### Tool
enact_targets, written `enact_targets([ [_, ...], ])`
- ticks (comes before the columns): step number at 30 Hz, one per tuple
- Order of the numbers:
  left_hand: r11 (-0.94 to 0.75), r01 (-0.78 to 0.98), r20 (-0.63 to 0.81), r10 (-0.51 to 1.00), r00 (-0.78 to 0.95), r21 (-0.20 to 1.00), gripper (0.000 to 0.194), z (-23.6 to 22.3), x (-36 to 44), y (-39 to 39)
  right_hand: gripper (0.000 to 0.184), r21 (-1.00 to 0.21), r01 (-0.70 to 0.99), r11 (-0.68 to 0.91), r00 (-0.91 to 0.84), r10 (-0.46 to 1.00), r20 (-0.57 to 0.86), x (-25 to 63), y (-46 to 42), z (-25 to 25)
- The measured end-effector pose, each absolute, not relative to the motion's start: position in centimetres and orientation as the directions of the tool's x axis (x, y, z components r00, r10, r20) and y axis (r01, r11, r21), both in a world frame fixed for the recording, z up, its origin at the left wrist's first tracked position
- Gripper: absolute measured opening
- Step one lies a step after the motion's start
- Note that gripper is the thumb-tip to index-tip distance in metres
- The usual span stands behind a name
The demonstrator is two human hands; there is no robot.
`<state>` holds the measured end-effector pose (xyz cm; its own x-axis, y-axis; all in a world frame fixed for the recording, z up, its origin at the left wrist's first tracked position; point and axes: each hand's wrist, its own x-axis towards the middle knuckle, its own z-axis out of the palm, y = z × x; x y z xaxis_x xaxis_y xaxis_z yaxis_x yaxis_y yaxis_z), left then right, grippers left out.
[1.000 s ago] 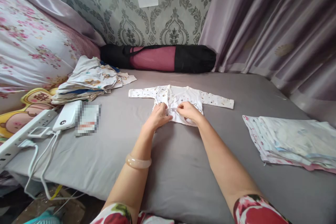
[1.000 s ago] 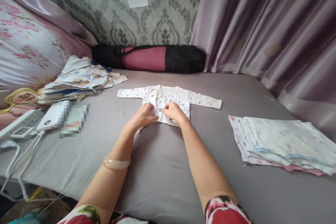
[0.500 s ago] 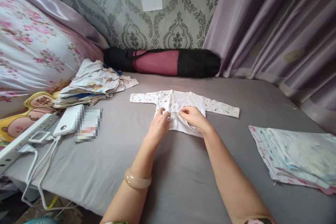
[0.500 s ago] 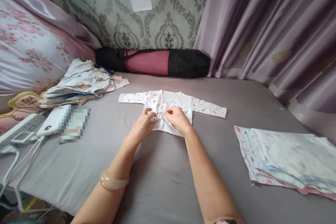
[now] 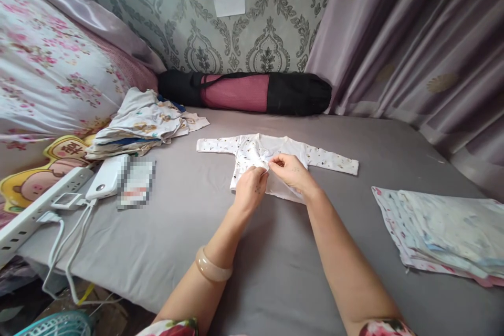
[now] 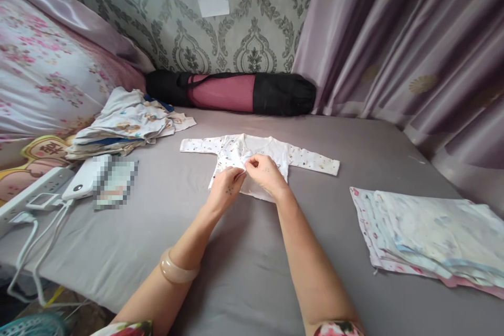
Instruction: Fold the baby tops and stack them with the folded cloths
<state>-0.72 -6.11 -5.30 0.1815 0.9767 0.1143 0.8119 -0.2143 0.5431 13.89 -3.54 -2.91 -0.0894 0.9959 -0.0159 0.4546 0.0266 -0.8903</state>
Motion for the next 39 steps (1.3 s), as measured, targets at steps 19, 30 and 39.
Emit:
enact_targets([
  [19,0.045,0.822,-0.072,0.997,-0.005,0.567,0.029,-2.9,-6.2,-5.4,0.018,-0.875,0.447,-0.186,-0.259,0.909,-0.326,15.1,-4.1,-2.1],
  [30,0.239,0.851,-0.246,0.960,-0.134,0.467,0.023,-4.4,-7.6,-4.4,0.030,-0.535,0.645,-0.545,0.024,0.715,-0.699,23.0,-4.3,-2.7],
  [39,0.206,0.836,-0.219,0.970,-0.105,0.508,0.022,-5.3,-8.3,-4.1,0.026,-0.514,0.741,-0.433,-0.042,0.734,-0.678,23.2,-4.1,-3.4],
])
